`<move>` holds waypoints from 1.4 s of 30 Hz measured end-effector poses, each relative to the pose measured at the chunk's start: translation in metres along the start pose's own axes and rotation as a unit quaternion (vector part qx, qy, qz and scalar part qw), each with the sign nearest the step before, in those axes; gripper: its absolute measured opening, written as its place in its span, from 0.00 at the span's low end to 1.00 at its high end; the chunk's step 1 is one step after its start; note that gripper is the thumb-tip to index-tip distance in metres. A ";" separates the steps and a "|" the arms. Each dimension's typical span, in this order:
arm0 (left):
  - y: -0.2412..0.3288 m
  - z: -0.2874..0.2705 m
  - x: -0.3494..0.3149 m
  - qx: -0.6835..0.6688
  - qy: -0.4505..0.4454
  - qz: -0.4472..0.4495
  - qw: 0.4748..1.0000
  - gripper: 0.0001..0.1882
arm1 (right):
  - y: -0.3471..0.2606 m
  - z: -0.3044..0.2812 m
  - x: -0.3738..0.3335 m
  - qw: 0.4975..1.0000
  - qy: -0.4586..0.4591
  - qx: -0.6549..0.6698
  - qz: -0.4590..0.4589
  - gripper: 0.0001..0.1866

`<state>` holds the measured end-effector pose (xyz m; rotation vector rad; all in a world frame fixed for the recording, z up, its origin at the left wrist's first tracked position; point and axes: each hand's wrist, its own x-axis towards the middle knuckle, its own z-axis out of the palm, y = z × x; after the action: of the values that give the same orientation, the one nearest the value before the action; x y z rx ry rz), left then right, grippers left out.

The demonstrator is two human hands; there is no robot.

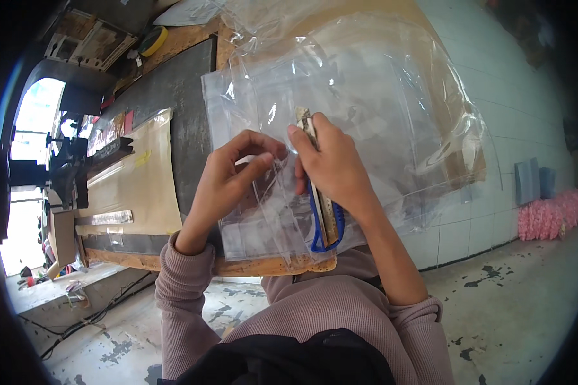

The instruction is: The person prepares plastic sleeves by unfolding them, smoothing them by hand on a wooden table, and using a box cutter to trim or separate a piece of plastic.

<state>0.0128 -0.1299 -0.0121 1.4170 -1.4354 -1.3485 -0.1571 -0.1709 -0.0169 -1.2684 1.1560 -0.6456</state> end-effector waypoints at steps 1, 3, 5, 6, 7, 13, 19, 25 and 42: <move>0.001 0.004 -0.003 -0.001 0.005 0.000 1.000 0.11 | 0.003 -0.003 -0.002 0.998 -0.013 0.055 -0.006 0.14; 0.001 0.011 -0.012 0.073 0.161 0.152 0.972 0.21 | -0.004 -0.006 -0.009 0.990 -0.008 0.142 -0.017 0.14; 0.009 0.009 -0.025 0.058 0.115 0.160 0.979 0.27 | -0.014 -0.011 -0.017 0.964 -0.027 0.261 -0.042 0.14; 0.015 0.009 -0.033 0.043 0.067 0.168 0.983 0.33 | -0.019 -0.005 -0.020 0.964 -0.031 0.261 -0.041 0.14; 0.019 0.012 -0.040 -0.027 0.014 0.141 0.989 0.38 | -0.024 0.006 -0.021 0.956 -0.014 0.280 -0.085 0.13; 0.021 -0.004 -0.053 0.015 0.099 0.033 0.994 0.30 | -0.014 0.020 -0.016 0.948 0.037 -0.006 -0.315 0.21; -0.001 -0.121 -0.029 0.155 0.296 0.087 0.938 0.29 | 0.006 -0.016 -0.055 0.951 0.001 -0.166 -0.262 0.13; -0.003 -0.173 0.017 0.265 0.393 0.008 0.881 0.33 | 0.016 -0.030 -0.076 0.929 -0.053 -0.240 -0.277 0.14; 0.016 -0.102 -0.002 0.564 0.346 0.234 0.712 0.12 | 0.033 -0.039 -0.088 0.855 -0.139 -0.397 -0.302 0.24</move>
<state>0.1068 -0.1504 0.0257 1.7315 -1.8889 0.5804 -0.2296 -0.0998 -0.0175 -2.4080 0.7707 -0.3954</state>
